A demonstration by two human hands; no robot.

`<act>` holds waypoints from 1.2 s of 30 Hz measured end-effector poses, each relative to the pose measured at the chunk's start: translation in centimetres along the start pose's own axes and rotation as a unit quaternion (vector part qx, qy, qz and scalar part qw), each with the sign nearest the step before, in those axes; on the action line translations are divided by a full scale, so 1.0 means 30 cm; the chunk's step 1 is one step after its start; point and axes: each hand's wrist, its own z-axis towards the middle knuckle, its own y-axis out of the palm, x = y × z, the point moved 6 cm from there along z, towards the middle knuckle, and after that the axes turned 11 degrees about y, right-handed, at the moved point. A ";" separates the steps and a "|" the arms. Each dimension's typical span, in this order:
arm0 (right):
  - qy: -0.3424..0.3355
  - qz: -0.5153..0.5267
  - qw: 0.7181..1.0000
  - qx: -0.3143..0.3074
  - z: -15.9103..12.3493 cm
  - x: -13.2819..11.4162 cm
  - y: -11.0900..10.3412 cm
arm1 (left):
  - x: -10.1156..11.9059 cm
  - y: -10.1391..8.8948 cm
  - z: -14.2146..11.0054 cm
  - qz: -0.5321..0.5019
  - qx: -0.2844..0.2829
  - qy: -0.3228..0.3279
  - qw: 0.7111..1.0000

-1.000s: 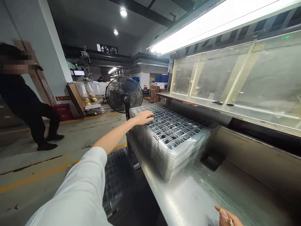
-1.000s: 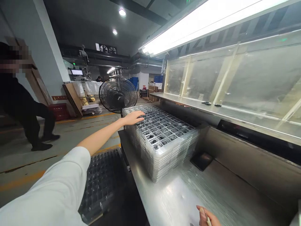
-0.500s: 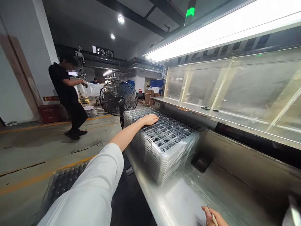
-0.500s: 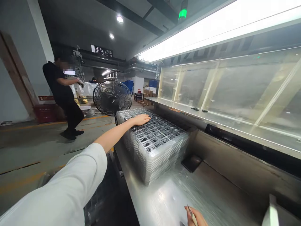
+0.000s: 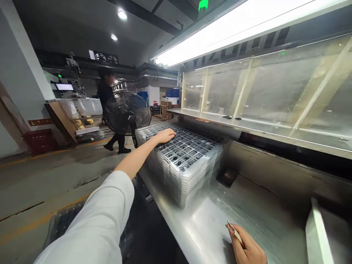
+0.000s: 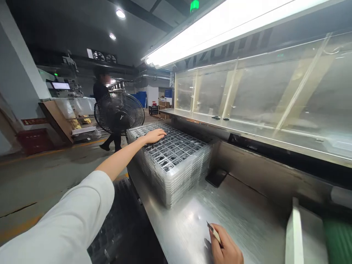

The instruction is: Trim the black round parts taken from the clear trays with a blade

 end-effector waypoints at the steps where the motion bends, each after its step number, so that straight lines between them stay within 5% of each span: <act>1: 0.001 0.007 1.000 0.002 -0.002 -0.022 -0.003 | 0.007 0.001 0.005 -0.001 -0.005 -0.002 1.000; 9: -0.003 0.044 0.999 -0.006 -0.022 -0.167 -0.014 | 0.097 -0.039 0.010 0.014 -0.012 -0.010 1.000; 19: -0.001 0.069 0.997 0.023 -0.038 -0.151 -0.014 | 0.087 -0.004 0.063 0.055 -0.011 -0.014 0.998; 26: 0.020 0.044 0.999 0.020 -0.039 -0.152 -0.019 | 0.159 -0.091 0.009 0.056 0.057 -0.019 0.997; 31: 0.026 0.004 1.000 0.011 -0.039 -0.159 -0.009 | 0.393 -0.207 -0.012 0.018 0.244 0.088 0.966; 34: 0.025 -0.035 0.999 0.013 -0.037 -0.158 -0.003 | 0.684 -0.255 -0.034 -0.022 0.299 0.261 0.917; 36: 0.024 -0.046 0.999 0.013 -0.036 -0.158 -0.002 | 0.932 -0.256 -0.080 -0.002 0.264 0.417 0.870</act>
